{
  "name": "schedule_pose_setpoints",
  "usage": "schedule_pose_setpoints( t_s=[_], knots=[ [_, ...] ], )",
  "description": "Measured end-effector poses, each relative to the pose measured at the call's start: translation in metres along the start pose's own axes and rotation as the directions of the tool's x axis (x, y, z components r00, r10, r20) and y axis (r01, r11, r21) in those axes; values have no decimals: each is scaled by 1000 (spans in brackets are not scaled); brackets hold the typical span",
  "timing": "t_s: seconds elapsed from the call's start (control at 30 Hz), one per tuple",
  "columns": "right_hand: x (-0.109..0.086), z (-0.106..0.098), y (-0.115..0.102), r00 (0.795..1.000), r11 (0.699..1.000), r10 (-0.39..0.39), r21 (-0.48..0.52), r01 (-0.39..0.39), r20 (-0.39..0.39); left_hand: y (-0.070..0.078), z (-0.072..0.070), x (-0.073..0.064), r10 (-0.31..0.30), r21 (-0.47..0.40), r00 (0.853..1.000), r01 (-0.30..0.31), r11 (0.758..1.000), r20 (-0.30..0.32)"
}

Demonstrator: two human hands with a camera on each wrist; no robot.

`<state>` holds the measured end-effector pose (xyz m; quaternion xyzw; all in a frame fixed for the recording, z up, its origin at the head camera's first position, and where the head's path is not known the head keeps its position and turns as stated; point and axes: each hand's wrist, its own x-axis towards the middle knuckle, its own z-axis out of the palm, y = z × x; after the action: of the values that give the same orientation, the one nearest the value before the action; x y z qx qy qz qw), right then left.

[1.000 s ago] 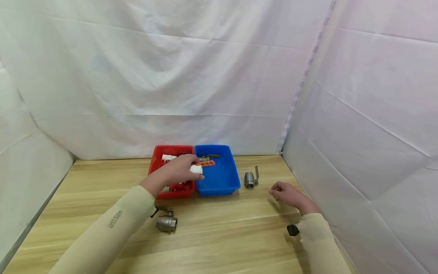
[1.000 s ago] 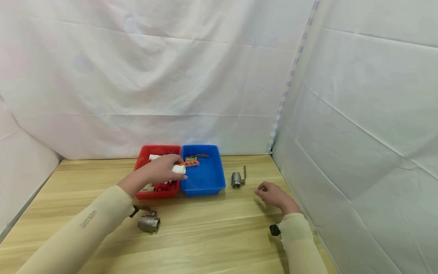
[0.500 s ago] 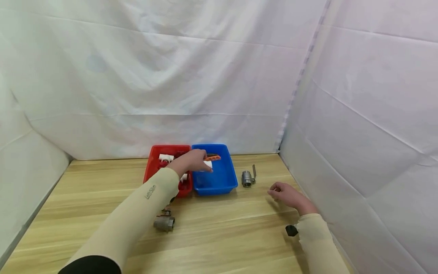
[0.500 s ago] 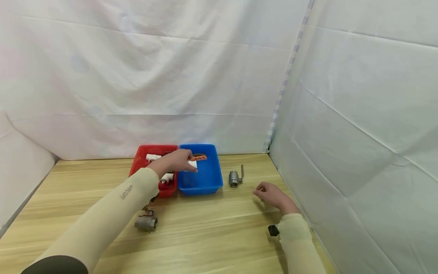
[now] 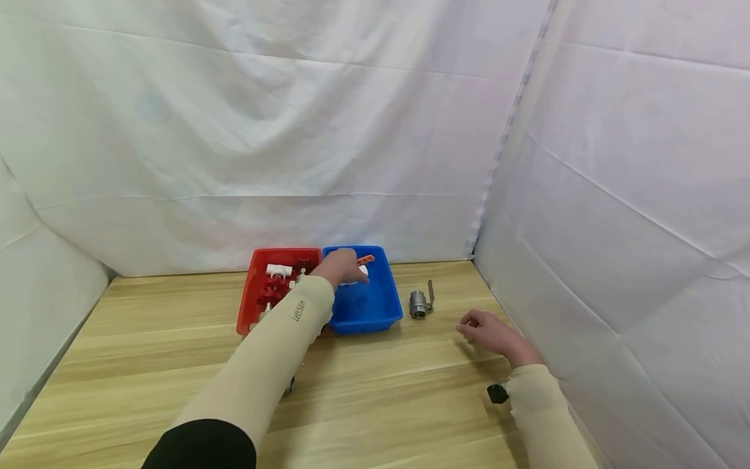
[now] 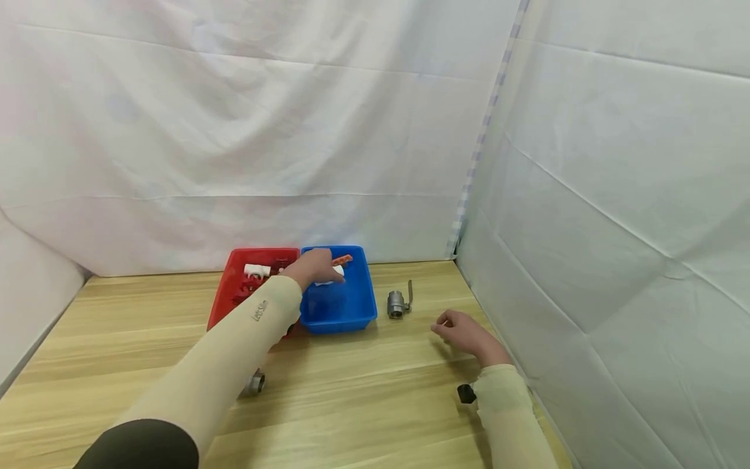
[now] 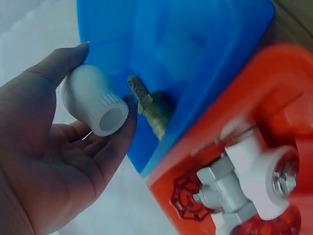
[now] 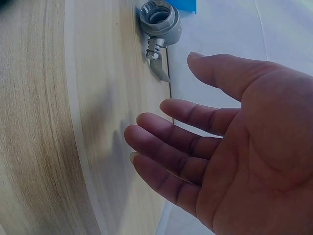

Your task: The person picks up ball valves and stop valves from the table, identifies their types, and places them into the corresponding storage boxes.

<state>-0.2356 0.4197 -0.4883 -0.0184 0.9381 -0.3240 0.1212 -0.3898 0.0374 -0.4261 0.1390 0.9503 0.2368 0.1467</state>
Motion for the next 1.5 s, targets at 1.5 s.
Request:
schedule_pose_setpoints(
  t_s=[1.5],
  knots=[
    [-15,18,-11,1000,1000,3,-2,-3,-11,-22,46,32,-47,229,998,56,972,-44]
  ],
)
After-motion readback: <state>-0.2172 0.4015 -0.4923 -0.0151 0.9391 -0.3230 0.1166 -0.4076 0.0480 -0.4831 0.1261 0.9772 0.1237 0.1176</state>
